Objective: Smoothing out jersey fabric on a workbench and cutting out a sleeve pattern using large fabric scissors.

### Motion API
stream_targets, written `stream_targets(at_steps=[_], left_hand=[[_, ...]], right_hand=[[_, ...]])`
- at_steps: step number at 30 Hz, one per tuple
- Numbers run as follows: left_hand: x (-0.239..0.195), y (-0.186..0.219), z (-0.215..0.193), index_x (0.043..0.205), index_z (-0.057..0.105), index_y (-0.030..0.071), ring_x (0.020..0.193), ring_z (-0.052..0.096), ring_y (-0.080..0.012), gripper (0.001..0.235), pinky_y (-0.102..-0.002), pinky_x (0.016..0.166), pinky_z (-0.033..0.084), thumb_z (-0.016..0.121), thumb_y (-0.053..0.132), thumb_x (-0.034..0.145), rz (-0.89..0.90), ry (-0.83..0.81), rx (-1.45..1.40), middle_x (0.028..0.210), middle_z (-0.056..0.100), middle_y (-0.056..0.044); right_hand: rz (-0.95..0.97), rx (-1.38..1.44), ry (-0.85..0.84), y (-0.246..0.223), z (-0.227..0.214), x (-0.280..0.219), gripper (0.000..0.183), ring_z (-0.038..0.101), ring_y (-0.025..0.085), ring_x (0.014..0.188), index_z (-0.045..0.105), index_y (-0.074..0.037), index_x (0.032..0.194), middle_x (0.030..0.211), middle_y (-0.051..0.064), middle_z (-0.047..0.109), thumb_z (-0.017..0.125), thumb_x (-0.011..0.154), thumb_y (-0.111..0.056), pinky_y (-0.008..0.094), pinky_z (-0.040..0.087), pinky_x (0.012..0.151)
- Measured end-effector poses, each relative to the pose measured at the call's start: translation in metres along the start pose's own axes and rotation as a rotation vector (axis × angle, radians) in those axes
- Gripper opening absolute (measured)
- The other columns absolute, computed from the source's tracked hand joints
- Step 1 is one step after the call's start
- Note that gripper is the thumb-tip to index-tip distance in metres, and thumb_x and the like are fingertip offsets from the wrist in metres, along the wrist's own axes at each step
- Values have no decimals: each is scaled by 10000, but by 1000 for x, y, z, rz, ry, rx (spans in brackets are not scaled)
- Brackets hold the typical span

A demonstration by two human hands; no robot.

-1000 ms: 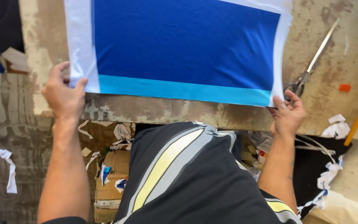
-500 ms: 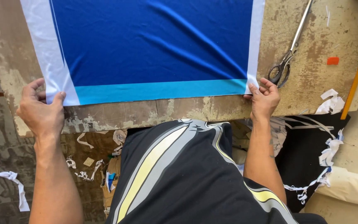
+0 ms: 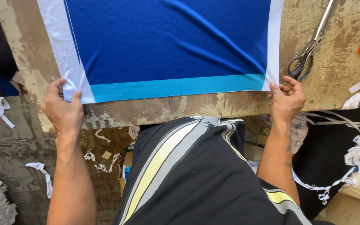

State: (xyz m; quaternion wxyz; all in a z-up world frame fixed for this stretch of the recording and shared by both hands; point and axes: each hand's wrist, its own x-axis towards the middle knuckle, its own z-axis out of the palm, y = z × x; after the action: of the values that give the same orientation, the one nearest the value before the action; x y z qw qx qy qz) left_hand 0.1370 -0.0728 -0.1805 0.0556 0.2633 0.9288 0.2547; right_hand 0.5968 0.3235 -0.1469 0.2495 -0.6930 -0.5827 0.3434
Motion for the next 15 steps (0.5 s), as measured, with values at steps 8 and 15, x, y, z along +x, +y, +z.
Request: stream_targets(at_steps=[8,15], left_hand=[[-2,10,1,1358,684,-3,1078,612,-323,449,-450,889,547,888,21,958,-81,1,61,1221,647,-185],[55,49,33,1665,521,-57,1620,256,-479,628,-655,1359,301,878,101,1173,155,76,70,1737,292,-262]], right_hand=[[-200,-265,128,28,11,16,350,752,184,896,744,-138,1208,1072,21,786,972,943,-152,357,634,779],[-736,-273,65,-27,70,66,296,630,466,1339,715,45,1396,1467,271,630,708,1146,-115,568,611,1105]])
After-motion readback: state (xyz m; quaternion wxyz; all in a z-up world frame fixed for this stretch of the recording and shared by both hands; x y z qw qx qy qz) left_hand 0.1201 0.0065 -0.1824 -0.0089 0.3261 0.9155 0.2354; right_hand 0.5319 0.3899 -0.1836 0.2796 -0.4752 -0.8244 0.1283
